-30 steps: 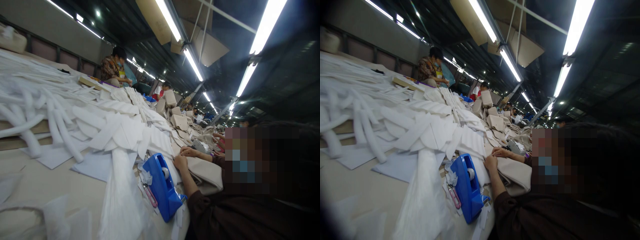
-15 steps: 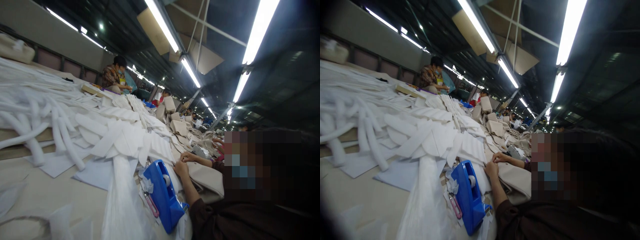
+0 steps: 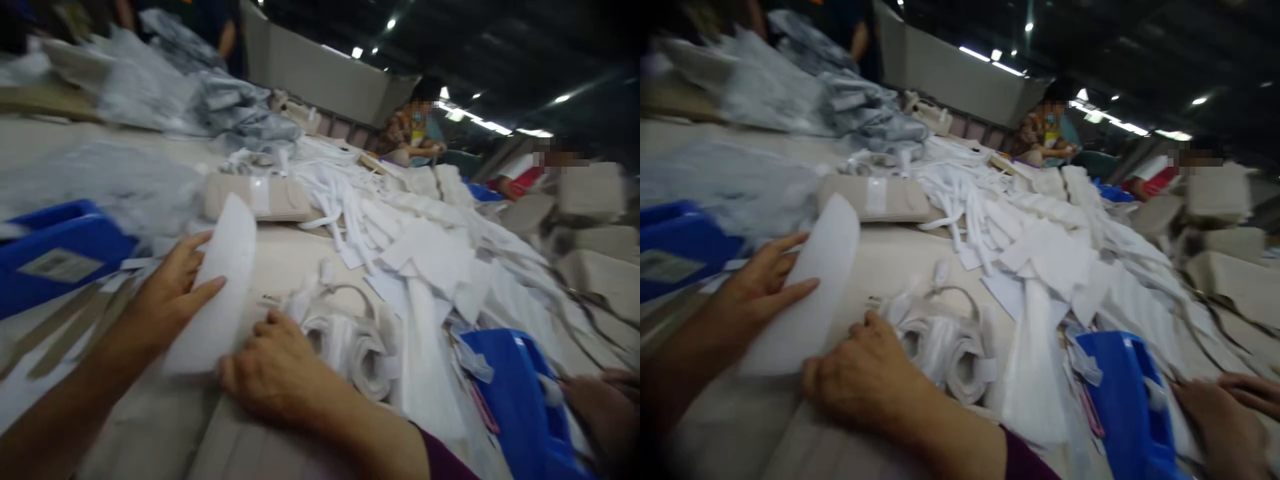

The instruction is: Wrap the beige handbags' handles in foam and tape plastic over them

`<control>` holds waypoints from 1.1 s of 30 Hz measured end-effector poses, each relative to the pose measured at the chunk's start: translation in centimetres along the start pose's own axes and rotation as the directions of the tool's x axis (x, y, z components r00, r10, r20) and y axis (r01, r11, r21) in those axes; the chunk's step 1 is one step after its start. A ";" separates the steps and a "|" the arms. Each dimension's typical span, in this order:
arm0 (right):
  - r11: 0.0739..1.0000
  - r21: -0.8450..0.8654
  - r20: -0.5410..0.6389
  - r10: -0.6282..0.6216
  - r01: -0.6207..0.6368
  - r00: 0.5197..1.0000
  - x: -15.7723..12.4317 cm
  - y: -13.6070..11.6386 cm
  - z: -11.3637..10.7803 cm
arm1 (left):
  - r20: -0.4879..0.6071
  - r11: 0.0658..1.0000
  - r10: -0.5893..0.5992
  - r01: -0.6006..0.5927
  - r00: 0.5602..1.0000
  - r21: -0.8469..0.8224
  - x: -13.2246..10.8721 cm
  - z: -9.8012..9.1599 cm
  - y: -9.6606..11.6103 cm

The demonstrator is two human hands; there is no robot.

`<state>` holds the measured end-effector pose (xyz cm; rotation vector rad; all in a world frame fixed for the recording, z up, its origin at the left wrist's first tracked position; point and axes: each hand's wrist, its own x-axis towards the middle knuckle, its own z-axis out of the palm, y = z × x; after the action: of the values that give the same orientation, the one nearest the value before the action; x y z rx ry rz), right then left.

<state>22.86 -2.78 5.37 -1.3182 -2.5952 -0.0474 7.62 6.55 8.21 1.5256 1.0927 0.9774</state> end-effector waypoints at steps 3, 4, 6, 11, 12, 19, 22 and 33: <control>0.998 0.066 0.002 0.020 -0.020 1.000 0.6 -0.2 -0.8 | -0.033 0.993 -0.047 0.043 0.998 -0.106 -2.6 -1.3 0.3; 0.997 0.080 -0.004 0.012 -0.012 1.000 0.6 0.2 -1.1 | -0.023 0.991 -0.057 0.053 0.998 -0.120 -3.4 -1.6 0.3; 0.993 0.118 -0.040 -0.007 0.011 0.999 0.4 0.6 -1.8 | 0.012 0.986 -0.096 0.096 0.995 -0.133 -4.9 -2.2 0.3; 0.976 0.211 -0.095 -0.039 0.059 0.995 0.2 0.2 -2.9 | 0.238 0.948 -0.204 0.253 0.949 -0.195 -8.6 -4.2 -1.0; 0.971 0.233 -0.101 -0.036 0.059 0.994 0.2 0.1 -3.1 | 0.302 0.933 -0.210 0.283 0.930 -0.223 -9.2 -4.5 -1.2; 0.942 0.331 -0.144 -0.004 0.053 0.990 -0.2 0.2 -4.4 | 0.548 0.870 -0.221 0.418 0.807 -0.264 -11.4 -5.1 -2.7; 0.944 0.327 -0.132 -0.005 0.048 0.991 -0.3 0.2 -4.4 | 0.524 0.863 -0.196 0.400 0.829 -0.309 -11.7 -4.7 -3.2; 0.938 0.343 -0.131 -0.007 0.052 0.991 -0.3 0.3 -4.5 | 0.518 0.807 -0.253 0.474 0.817 -0.353 -11.3 -4.5 -3.3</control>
<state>24.12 -3.40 9.72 -1.1098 -2.3768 0.2970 -0.29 -2.80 5.09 1.0032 0.7103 0.5142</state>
